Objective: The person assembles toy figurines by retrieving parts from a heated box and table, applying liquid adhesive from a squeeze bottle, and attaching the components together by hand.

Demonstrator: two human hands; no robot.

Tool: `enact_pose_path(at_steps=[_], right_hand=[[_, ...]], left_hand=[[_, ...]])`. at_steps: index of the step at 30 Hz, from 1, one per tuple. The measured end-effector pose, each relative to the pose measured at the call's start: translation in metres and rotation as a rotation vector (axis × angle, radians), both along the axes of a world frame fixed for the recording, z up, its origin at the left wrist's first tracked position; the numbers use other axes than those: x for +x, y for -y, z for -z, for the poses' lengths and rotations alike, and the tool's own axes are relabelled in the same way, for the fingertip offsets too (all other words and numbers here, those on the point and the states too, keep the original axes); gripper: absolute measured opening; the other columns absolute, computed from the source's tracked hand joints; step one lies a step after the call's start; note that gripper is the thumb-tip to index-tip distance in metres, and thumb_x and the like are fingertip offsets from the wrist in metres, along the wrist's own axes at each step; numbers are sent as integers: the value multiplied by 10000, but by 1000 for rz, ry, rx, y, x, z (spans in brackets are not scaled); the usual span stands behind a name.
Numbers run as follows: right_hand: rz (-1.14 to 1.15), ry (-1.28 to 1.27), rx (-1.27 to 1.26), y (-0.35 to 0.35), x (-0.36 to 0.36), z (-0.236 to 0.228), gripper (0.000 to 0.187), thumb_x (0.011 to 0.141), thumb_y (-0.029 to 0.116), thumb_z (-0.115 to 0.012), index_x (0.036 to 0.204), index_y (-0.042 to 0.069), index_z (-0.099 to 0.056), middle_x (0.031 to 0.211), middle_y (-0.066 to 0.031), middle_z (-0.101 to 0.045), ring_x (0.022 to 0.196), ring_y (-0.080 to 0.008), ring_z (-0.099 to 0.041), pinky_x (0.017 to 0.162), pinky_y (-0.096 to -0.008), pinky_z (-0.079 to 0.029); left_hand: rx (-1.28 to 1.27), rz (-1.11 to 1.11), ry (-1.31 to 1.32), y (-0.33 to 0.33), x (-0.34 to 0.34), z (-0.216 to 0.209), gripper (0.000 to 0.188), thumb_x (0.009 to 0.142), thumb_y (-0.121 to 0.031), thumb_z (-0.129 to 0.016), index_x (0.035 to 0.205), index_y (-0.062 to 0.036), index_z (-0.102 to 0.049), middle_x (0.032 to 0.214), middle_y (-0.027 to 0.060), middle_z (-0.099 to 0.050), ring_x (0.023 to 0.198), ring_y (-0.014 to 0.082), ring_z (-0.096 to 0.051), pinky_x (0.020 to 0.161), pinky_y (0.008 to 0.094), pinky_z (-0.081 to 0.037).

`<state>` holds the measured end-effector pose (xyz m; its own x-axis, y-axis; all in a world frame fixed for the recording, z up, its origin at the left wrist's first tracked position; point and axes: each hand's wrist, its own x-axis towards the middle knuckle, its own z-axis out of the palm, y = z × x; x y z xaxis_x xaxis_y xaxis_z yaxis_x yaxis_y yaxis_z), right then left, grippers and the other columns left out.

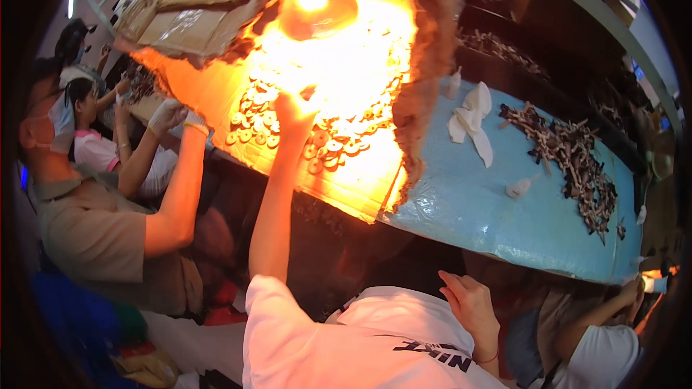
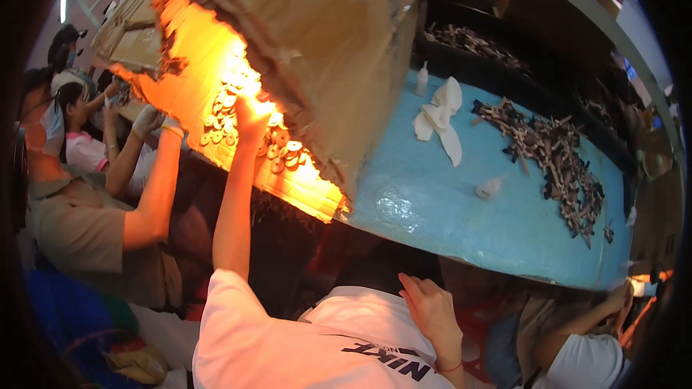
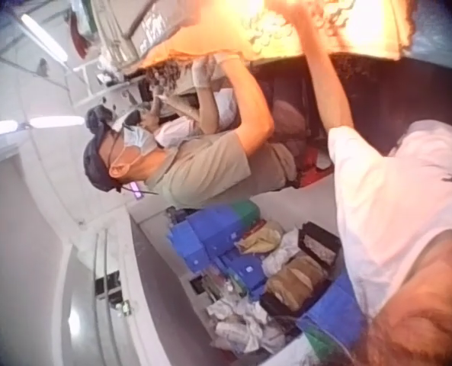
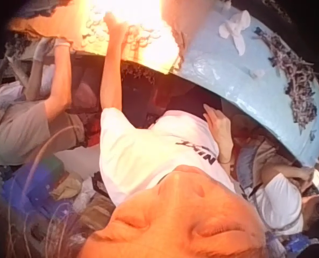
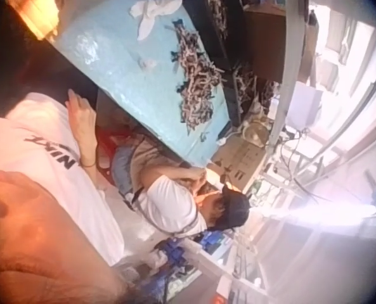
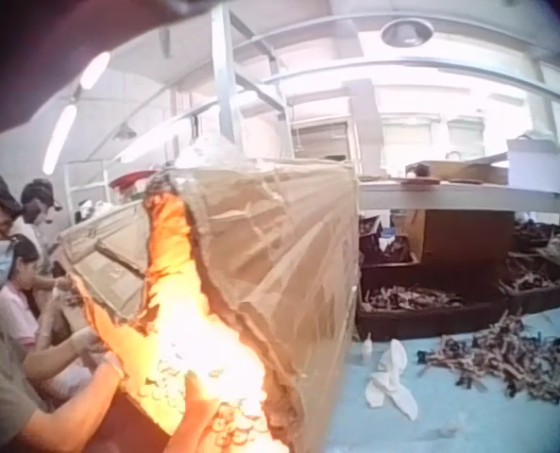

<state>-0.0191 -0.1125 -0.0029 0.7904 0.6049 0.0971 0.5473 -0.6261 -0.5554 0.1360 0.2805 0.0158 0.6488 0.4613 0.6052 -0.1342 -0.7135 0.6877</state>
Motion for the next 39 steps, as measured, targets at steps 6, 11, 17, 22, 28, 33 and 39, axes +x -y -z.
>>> enact_pose_path(at_steps=[6, 11, 17, 22, 28, 33, 39], right_hand=[[-20, -5, -21, 16, 3, 13, 298, 765, 101, -623, 1054, 45, -576, 897, -79, -623, 725, -249, -586, 594, -355, -484], [-90, 75, -17, 25, 15, 8, 304, 755, 146, -641, 1036, 50, -576, 836, -64, -620, 721, -234, -592, 572, -355, -481], [275, 296, 135, 83, 41, -19, 171, 763, 99, -634, 928, 53, -642, 675, -103, -602, 592, -255, -589, 548, -332, -476], [481, 90, 447, 119, 116, -18, 120, 818, 72, -591, 896, 0, -647, 760, -96, -647, 687, -151, -638, 541, -272, -499], [652, 520, 165, 114, 214, 7, 182, 769, 143, -643, 889, 12, -604, 753, -101, -629, 679, -277, -616, 578, -353, -494], [830, 465, -174, 118, 244, 33, 228, 735, 185, -673, 879, 32, -586, 754, -124, -619, 706, -310, -613, 592, -397, -486], [832, 345, 6, 136, 210, 38, 180, 710, 162, -693, 743, 10, -603, 647, -152, -605, 620, -320, -602, 539, -384, -468]], left_hand=[[206, 69, -144, 99, -137, -8, 125, 717, 50, -647, 822, -18, -646, 701, 109, -604, 621, 210, -590, 568, 297, -469], [278, 547, -16, 185, -150, 6, 189, 701, 81, -638, 862, -16, -648, 751, 82, -617, 666, 214, -606, 589, 300, -490], [10, 668, -162, 247, -71, 28, 147, 735, 48, -623, 867, -12, -647, 782, 93, -622, 692, 237, -619, 585, 304, -487], [234, 588, -175, 258, -44, 48, 140, 750, 24, -604, 881, -5, -643, 846, 118, -612, 734, 265, -609, 617, 339, -474], [262, 531, -98, 251, -71, 28, 202, 730, 59, -604, 918, -6, -638, 854, 131, -580, 708, 260, -572, 615, 338, -452], [211, 616, -99, 250, -92, 30, 235, 692, 82, -631, 893, -34, -666, 741, 99, -572, 590, 235, -554, 492, 298, -421], [10, 808, -138, 281, -103, 18, 224, 733, 84, -611, 921, -27, -663, 772, 92, -579, 579, 168, -540, 469, 249, -404]])
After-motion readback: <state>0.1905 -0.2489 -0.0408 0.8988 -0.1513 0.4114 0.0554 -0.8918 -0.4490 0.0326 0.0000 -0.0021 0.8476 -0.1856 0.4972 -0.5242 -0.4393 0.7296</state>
